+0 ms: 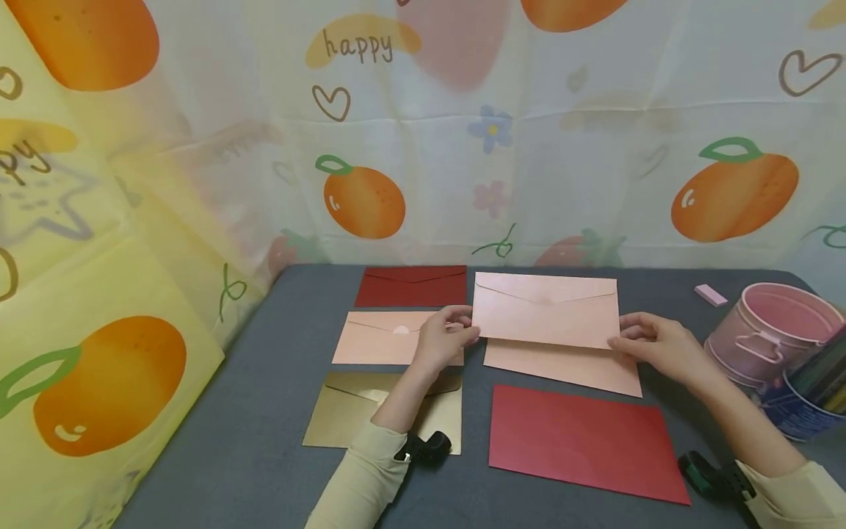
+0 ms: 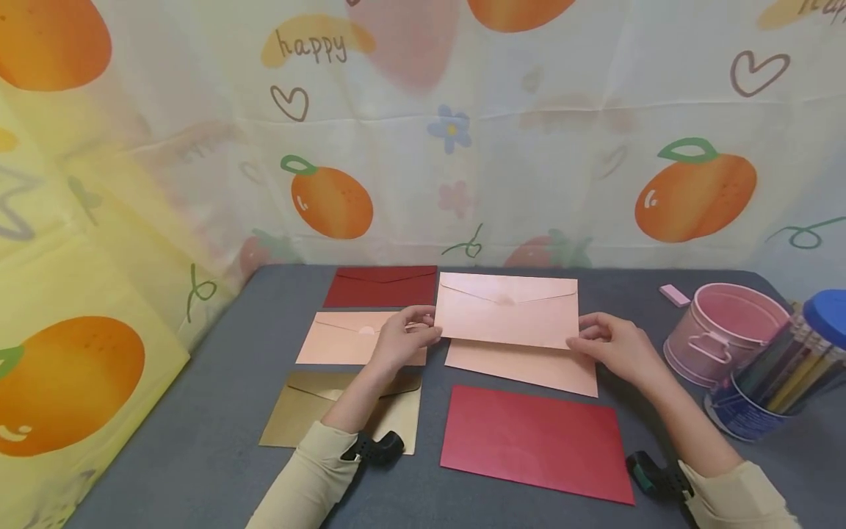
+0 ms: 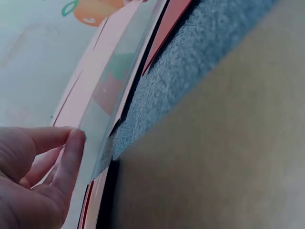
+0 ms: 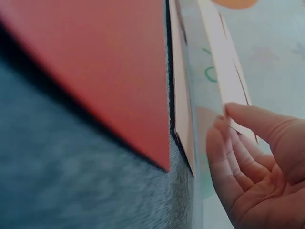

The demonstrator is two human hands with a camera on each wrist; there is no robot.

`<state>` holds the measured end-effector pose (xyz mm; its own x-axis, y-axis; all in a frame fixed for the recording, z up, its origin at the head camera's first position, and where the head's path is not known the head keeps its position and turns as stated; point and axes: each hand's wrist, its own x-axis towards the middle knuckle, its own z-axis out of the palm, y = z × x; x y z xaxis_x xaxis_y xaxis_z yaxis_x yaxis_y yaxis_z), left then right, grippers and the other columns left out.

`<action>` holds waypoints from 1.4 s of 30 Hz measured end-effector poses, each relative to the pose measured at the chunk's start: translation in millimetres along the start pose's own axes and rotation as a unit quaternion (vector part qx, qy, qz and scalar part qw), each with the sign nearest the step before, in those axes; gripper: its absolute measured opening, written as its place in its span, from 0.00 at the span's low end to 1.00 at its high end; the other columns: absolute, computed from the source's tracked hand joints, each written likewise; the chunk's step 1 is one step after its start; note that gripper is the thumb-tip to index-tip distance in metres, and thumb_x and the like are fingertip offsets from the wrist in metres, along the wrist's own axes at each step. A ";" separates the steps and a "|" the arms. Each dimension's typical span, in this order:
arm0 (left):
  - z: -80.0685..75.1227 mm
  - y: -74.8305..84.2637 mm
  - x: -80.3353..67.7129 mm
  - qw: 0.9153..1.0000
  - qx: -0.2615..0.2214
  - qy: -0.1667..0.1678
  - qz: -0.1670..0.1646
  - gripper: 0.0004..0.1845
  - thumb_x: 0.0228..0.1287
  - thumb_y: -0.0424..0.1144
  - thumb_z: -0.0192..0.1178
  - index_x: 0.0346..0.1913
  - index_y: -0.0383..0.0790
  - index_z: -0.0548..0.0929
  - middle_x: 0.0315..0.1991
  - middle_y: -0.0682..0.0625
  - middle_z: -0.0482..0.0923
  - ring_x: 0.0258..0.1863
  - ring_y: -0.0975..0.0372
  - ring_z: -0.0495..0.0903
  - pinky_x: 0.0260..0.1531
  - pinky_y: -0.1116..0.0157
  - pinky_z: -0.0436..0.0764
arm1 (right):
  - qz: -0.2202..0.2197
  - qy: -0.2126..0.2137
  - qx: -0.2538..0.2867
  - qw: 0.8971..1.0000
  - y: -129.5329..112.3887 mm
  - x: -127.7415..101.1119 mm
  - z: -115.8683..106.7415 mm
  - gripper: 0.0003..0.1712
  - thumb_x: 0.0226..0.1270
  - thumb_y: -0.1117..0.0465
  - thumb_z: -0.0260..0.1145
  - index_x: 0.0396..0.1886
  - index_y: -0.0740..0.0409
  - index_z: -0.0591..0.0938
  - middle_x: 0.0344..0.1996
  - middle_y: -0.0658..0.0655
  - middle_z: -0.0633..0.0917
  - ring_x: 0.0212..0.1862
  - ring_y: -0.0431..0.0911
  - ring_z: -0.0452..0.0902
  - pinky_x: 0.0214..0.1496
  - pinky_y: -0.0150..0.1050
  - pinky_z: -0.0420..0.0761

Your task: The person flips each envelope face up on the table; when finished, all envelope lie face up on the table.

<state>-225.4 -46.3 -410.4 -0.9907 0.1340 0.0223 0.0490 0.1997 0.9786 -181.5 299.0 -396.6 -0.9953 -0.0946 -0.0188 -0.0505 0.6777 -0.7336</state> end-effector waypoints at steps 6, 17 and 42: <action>6.9 0.9 5.5 0.998 -0.028 0.051 -0.005 0.20 0.60 0.27 0.64 0.56 0.35 0.80 0.41 0.44 0.78 0.38 0.59 0.85 0.40 0.64 0.84 | 0.021 -0.021 0.106 0.994 2.2 18.7 -1.1 0.36 0.66 0.53 0.68 0.62 0.77 0.68 0.41 0.61 0.86 0.35 0.37 0.83 0.39 0.33 0.83; 19.2 5.6 17.0 0.998 -0.023 0.038 -0.051 0.20 0.69 0.40 0.59 0.61 0.40 0.79 0.57 0.47 0.78 0.61 0.53 0.73 0.60 0.55 0.71 | 0.074 -0.046 0.193 0.977 7.3 42.8 -1.9 0.41 0.68 0.58 0.67 0.67 0.81 0.59 0.38 0.53 0.83 0.35 0.36 0.84 0.42 0.33 0.83; 32.7 10.9 25.3 0.991 -0.097 -0.020 -0.091 0.25 0.74 0.43 0.51 0.68 0.35 0.69 0.68 0.41 0.65 0.70 0.48 0.60 0.69 0.48 0.56 | 0.099 -0.015 0.144 0.985 6.4 59.5 5.2 0.36 0.72 0.60 0.62 0.69 0.79 0.61 0.62 0.79 0.68 0.34 0.28 0.80 0.44 0.31 0.82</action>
<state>-245.8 -9.0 -405.8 -0.9752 0.1515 -0.1616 -0.1583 0.0340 0.9868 -240.6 294.0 -406.0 -0.9802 -0.0050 -0.1981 0.1746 0.4510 -0.8753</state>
